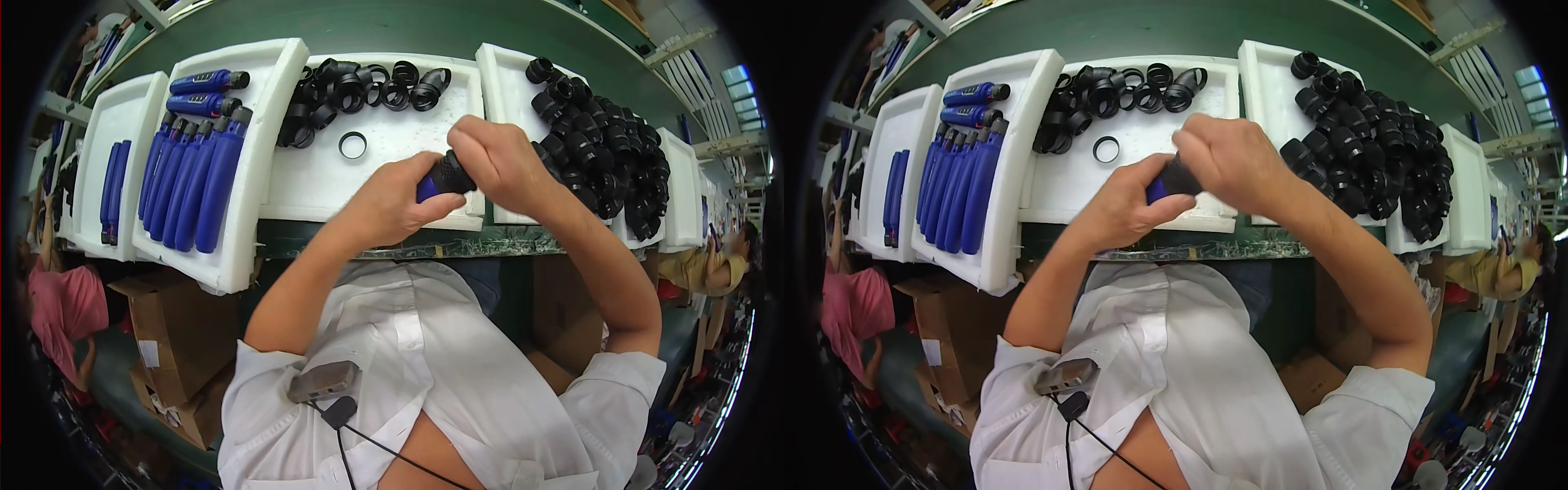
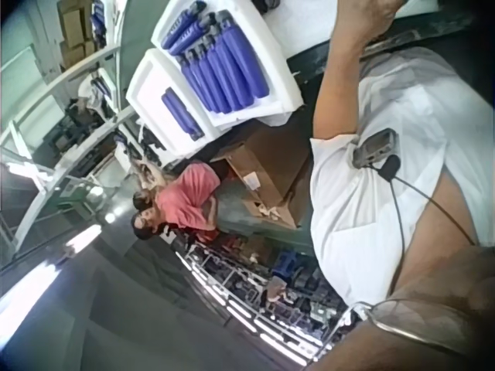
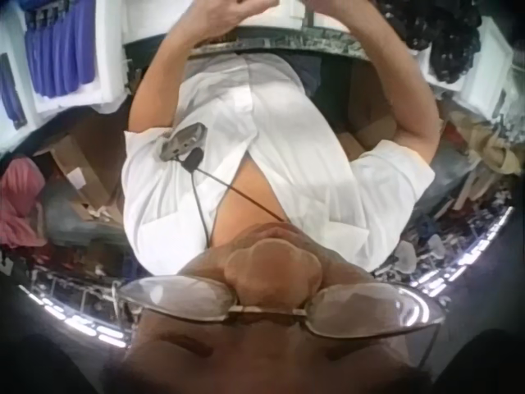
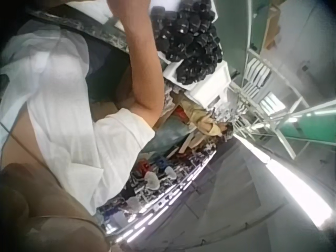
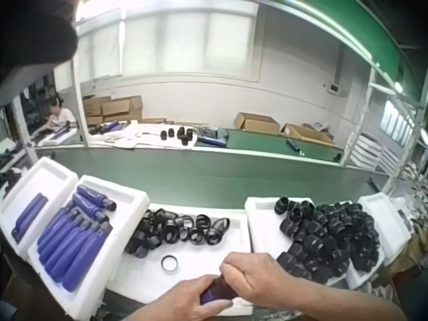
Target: Assembling plastic components onto tubes on an assembly line.
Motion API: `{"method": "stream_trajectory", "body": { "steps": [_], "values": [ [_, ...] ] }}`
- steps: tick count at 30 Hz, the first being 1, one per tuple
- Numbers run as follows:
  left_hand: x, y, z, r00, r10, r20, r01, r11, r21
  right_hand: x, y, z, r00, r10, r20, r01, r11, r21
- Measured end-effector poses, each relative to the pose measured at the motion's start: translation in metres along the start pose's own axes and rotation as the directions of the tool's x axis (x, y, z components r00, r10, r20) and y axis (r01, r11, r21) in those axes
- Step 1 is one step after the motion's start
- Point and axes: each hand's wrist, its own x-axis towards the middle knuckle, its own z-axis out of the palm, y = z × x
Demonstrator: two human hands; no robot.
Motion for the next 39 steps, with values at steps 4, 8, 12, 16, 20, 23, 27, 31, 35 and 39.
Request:
{"method": "stream_trajectory", "body": {
  "steps": [4, 8, 12, 16, 20, 23, 27, 31, 35, 39],
  "values": [
    [0.002, 0.005, -0.006, 0.991, -0.032, 0.126, 0.043, 0.996, -0.082, -0.003, -0.01, 0.005, 0.989, 0.14, -0.042, -0.141, 0.99, -0.003],
    [0.015, 0.008, -0.002, 1.0, -0.008, 0.02, 0.003, 0.975, 0.223, 0.008, 0.007, 0.008, 0.942, 0.325, 0.082, -0.309, 0.937, -0.16],
    [0.016, 0.007, -0.007, 0.991, -0.054, 0.126, 0.073, 0.986, -0.147, 0.005, 0.008, 0.006, 0.97, 0.23, -0.078, -0.218, 0.966, 0.141],
    [0.021, 0.007, -0.002, 0.994, -0.064, 0.094, 0.039, 0.969, 0.245, 0.011, 0.01, 0.011, 0.964, 0.264, 0.033, -0.254, 0.95, -0.183],
    [0.028, 0.0, 0.001, 1.0, -0.023, 0.019, 0.018, 0.972, 0.235, 0.014, 0.023, 0.018, 0.944, 0.327, 0.043, -0.324, 0.945, -0.052],
    [0.027, -0.005, 0.0, 0.951, -0.224, 0.212, 0.266, 0.943, -0.199, 0.006, 0.025, 0.021, 0.942, 0.319, -0.102, -0.3, 0.94, 0.165],
    [0.032, -0.001, 0.004, 0.988, -0.095, 0.121, 0.058, 0.959, 0.278, 0.021, 0.027, 0.019, 0.853, 0.441, 0.279, -0.358, 0.884, -0.301],
    [0.036, 0.001, 0.0, 0.991, -0.122, 0.046, 0.116, 0.986, 0.12, 0.027, 0.023, 0.01, 0.758, 0.621, 0.198, -0.649, 0.692, 0.317],
    [0.03, -0.004, -0.007, 0.959, -0.202, 0.198, 0.262, 0.897, -0.355, 0.019, 0.017, 0.009, 0.914, 0.403, -0.054, -0.373, 0.883, 0.285],
    [0.037, -0.003, 0.005, 0.991, -0.135, 0.027, 0.136, 0.99, -0.039, 0.032, 0.027, 0.015, 0.823, 0.566, 0.059, -0.569, 0.82, 0.062]
  ]
}}
